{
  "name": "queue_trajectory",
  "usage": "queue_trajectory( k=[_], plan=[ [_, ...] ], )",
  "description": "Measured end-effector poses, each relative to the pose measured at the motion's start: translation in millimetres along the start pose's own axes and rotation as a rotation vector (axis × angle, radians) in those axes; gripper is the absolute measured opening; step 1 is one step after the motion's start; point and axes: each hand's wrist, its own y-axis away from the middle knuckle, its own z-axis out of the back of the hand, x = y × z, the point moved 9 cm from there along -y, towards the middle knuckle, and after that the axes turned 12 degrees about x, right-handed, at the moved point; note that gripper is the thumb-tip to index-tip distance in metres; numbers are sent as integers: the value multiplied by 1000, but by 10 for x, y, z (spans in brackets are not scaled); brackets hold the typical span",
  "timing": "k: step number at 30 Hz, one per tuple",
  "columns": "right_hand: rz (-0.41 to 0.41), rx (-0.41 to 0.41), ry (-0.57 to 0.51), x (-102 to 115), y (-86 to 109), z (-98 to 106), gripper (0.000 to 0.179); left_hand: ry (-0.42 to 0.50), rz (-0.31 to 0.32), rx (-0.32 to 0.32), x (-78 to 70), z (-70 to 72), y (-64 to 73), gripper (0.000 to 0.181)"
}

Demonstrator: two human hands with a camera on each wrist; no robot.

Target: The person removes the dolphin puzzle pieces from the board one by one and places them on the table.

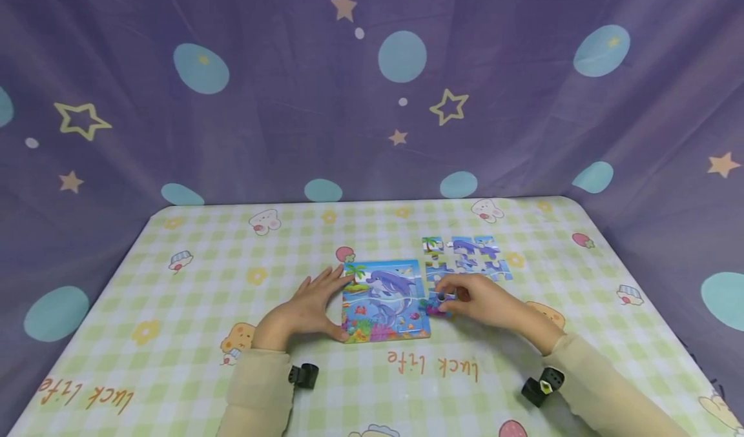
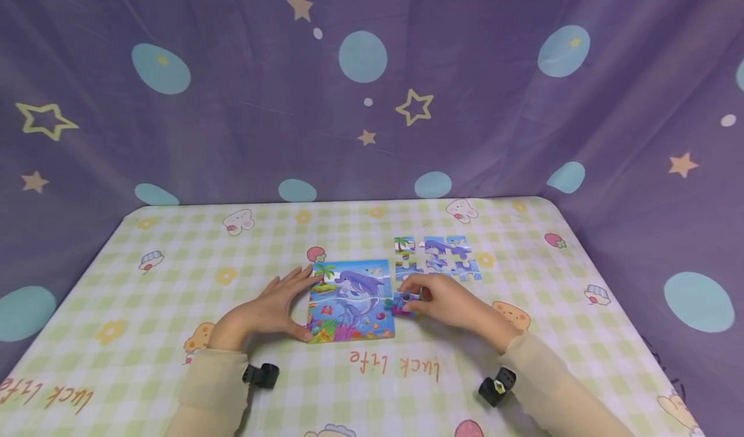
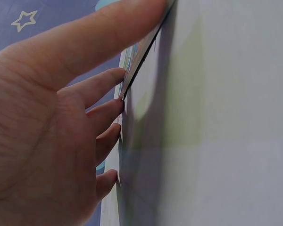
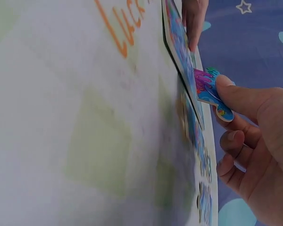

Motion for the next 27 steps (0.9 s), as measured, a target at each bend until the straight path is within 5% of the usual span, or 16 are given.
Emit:
queue_trajectory(
  k=[27],
  plan=[
    [-98,-100,111,-461,357,380,23,0,3,-2,-20,2,9,111]
  ],
)
